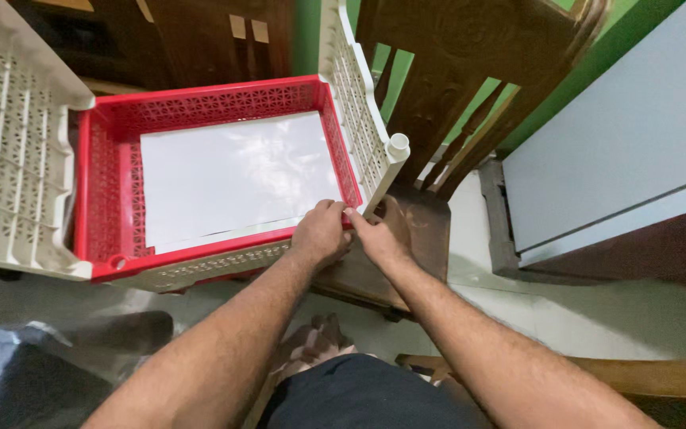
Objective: The person assembles a red and white plastic basket by inserting white side panels into a red frame. They repeatedly adjust and reposition the panels to fit them into the frame, then place the assembled basket on a wooden chair.
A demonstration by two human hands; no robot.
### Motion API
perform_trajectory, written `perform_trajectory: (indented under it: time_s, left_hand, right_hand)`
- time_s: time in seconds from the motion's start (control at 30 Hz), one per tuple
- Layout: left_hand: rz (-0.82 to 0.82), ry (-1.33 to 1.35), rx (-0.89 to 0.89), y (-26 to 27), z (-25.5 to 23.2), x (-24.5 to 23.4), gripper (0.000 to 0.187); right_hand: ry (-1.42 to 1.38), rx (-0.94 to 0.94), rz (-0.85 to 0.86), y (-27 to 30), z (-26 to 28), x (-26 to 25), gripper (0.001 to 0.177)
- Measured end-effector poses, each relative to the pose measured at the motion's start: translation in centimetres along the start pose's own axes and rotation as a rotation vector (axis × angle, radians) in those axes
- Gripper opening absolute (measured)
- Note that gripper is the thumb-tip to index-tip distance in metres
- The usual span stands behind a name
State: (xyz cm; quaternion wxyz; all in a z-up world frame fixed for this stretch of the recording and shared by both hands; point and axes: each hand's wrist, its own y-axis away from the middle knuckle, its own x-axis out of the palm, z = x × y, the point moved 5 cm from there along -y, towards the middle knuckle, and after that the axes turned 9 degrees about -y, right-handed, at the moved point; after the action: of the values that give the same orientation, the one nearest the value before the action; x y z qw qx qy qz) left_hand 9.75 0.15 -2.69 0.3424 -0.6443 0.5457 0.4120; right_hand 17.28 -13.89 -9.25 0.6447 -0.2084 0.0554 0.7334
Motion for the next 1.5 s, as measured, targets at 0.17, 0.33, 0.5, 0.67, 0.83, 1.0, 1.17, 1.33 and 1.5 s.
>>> perform_trajectory:
  time_s: [0.17,0.33,0.5,0.67,0.83,1.0,1.17,1.33,1.5]
  left_hand:
    - [0.19,-0.182,-0.014,-3.1,0.9,2.7,0.032]
    - [0.284,-0.29,0.227,-5.7,1.1,3.9,0.022]
    - [0.285,-0.228,0.301,-5.9,1.5,3.4,0.026]
    - [0.329,-0.185,0.299,-5.6,1.3,2.3,0.036]
    - [0.374,-0.185,0.287,-5.6,1.2,1.5,0.043]
    - [0.414,-0.141,0.234,-5.6,1.1,0.9,0.058]
    - [0.404,-0.116,0.234,-5.6,1.0,0.6,0.068]
    - [0.411,-0.12,0.206,-5.6,1.4,1.0,0.07]
    - [0.358,-0.128,0.225,-5.4,1.3,1.3,0.063]
  right_hand:
    - [-0.352,0.441,0.276,-3.9,-9.0,6.2,0.062]
    - [-0.039,0.488,0.007,-4.9,-13.0,6.4,0.051]
    - [0.19,0.513,0.093,-5.4,-14.3,4.4,0.047]
    - [0.131,0.477,0.145,-5.2,-13.0,2.3,0.039]
    - [-0.039,-0.004,0.198,-3.4,0.0,-1.1,0.041]
    - [0.274,-0.004,0.298,-1.0,13.6,-4.5,0.075]
    - [0.751,-0.888,0.316,0.0,25.9,-7.5,0.09]
    - [1.444,-1.134,0.753,1.6,25.4,-3.5,0.04]
    - [1.938,-1.022,0.916,2.4,19.4,0.5,0.033]
